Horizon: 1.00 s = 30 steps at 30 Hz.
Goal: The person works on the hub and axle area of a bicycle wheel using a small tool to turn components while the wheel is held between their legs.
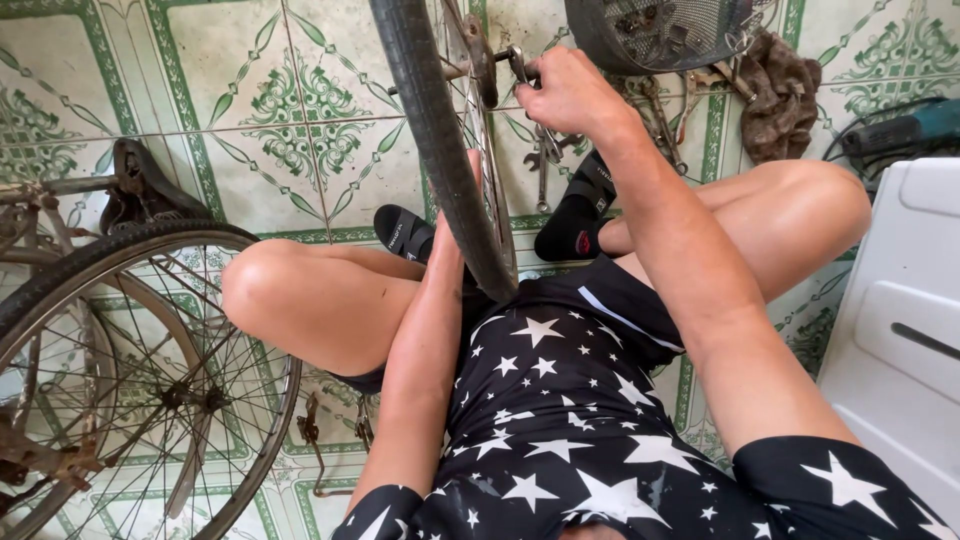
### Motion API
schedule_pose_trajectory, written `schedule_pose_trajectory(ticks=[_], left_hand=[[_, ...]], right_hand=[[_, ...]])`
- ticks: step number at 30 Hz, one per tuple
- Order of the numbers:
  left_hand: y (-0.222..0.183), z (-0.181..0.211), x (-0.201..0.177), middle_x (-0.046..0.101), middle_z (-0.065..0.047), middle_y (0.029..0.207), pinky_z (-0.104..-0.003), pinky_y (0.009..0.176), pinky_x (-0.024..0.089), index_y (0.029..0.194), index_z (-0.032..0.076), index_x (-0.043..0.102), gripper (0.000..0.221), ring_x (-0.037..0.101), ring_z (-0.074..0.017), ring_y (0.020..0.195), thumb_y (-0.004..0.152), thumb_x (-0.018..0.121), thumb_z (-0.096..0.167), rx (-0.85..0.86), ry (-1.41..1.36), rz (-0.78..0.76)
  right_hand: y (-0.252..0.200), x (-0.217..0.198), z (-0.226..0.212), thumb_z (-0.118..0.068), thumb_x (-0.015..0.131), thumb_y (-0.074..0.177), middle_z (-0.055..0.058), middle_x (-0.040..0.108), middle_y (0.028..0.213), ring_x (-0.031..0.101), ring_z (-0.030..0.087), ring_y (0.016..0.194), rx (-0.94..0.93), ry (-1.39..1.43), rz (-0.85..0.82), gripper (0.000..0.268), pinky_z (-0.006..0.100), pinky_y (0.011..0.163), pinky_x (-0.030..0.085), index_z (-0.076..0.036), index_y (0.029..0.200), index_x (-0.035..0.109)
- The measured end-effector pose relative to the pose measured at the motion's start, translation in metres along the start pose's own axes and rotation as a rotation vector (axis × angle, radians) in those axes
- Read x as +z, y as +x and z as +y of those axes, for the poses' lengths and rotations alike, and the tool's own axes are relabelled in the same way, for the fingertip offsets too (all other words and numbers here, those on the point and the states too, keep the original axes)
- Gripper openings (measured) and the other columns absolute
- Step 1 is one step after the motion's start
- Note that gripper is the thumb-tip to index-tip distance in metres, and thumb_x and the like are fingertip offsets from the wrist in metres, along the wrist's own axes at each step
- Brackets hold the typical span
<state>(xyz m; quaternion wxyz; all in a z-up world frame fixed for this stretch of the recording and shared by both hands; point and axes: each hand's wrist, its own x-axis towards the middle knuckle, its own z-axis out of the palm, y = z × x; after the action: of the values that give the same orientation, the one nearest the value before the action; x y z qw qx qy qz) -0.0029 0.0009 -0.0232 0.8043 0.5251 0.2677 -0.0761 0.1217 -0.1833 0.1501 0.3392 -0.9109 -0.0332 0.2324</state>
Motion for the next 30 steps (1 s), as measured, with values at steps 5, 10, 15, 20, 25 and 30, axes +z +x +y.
schedule_pose_trajectory(ticks=[5, 10, 15, 20, 25, 30], left_hand=[[0.001, -0.001, 0.003, 0.06, 0.0, 0.091, -0.028, 0.061, 0.054, 0.123, 0.01, 0.054, 0.027, 0.06, -0.0113, 0.073, 0.098, 0.058, 0.006, 0.015, -0.019, 0.003], [0.011, 0.001, 0.01, 0.059, 0.0, 0.09, -0.028, 0.061, 0.054, 0.123, 0.01, 0.053, 0.027, 0.059, -0.0114, 0.073, 0.097, 0.058, 0.005, 0.124, -0.11, 0.045], [0.016, 0.005, 0.017, 0.061, -0.001, 0.092, -0.027, 0.063, 0.055, 0.124, 0.01, 0.054, 0.027, 0.061, -0.0111, 0.075, 0.098, 0.059, 0.005, 0.317, 0.166, 0.11], [0.016, 0.006, 0.015, 0.063, -0.002, 0.095, -0.027, 0.066, 0.056, 0.125, 0.009, 0.056, 0.021, 0.063, -0.0111, 0.078, 0.104, 0.056, 0.008, 0.304, 0.224, 0.109], [0.01, 0.017, 0.02, 0.062, -0.001, 0.096, -0.026, 0.066, 0.057, 0.13, 0.01, 0.054, 0.033, 0.063, -0.011, 0.079, 0.098, 0.06, 0.005, 0.312, 0.24, 0.126], [0.006, 0.023, 0.021, 0.061, -0.001, 0.095, -0.025, 0.063, 0.057, 0.131, 0.01, 0.053, 0.036, 0.063, -0.0109, 0.075, 0.097, 0.061, 0.002, 0.24, 0.217, 0.119]], right_hand=[[0.001, 0.005, 0.008, -0.022, 0.067, 0.089, 0.032, 0.068, 0.086, 0.069, 0.045, 0.09, -0.043, -0.036, 0.032, 0.034, 0.049, 0.082, 0.054, 0.007, 0.106, 0.072], [0.003, 0.001, 0.004, -0.021, 0.067, 0.087, 0.033, 0.067, 0.083, 0.07, 0.044, 0.088, -0.011, -0.054, 0.038, 0.035, 0.048, 0.083, 0.054, 0.009, 0.104, 0.07], [0.004, -0.002, -0.002, -0.02, 0.066, 0.088, 0.033, 0.067, 0.081, 0.07, 0.045, 0.087, 0.008, -0.074, 0.017, 0.033, 0.049, 0.083, 0.054, 0.009, 0.101, 0.071], [0.0, -0.001, 0.0, -0.02, 0.067, 0.087, 0.033, 0.067, 0.083, 0.069, 0.045, 0.086, -0.009, -0.068, 0.037, 0.032, 0.049, 0.081, 0.054, 0.008, 0.103, 0.072], [-0.005, 0.004, 0.004, -0.02, 0.067, 0.087, 0.032, 0.068, 0.084, 0.069, 0.046, 0.087, -0.032, -0.07, 0.047, 0.033, 0.049, 0.083, 0.054, 0.007, 0.105, 0.072], [-0.005, 0.01, 0.005, -0.021, 0.067, 0.089, 0.033, 0.068, 0.087, 0.069, 0.046, 0.088, -0.057, -0.062, 0.089, 0.035, 0.048, 0.084, 0.054, 0.007, 0.109, 0.072]])
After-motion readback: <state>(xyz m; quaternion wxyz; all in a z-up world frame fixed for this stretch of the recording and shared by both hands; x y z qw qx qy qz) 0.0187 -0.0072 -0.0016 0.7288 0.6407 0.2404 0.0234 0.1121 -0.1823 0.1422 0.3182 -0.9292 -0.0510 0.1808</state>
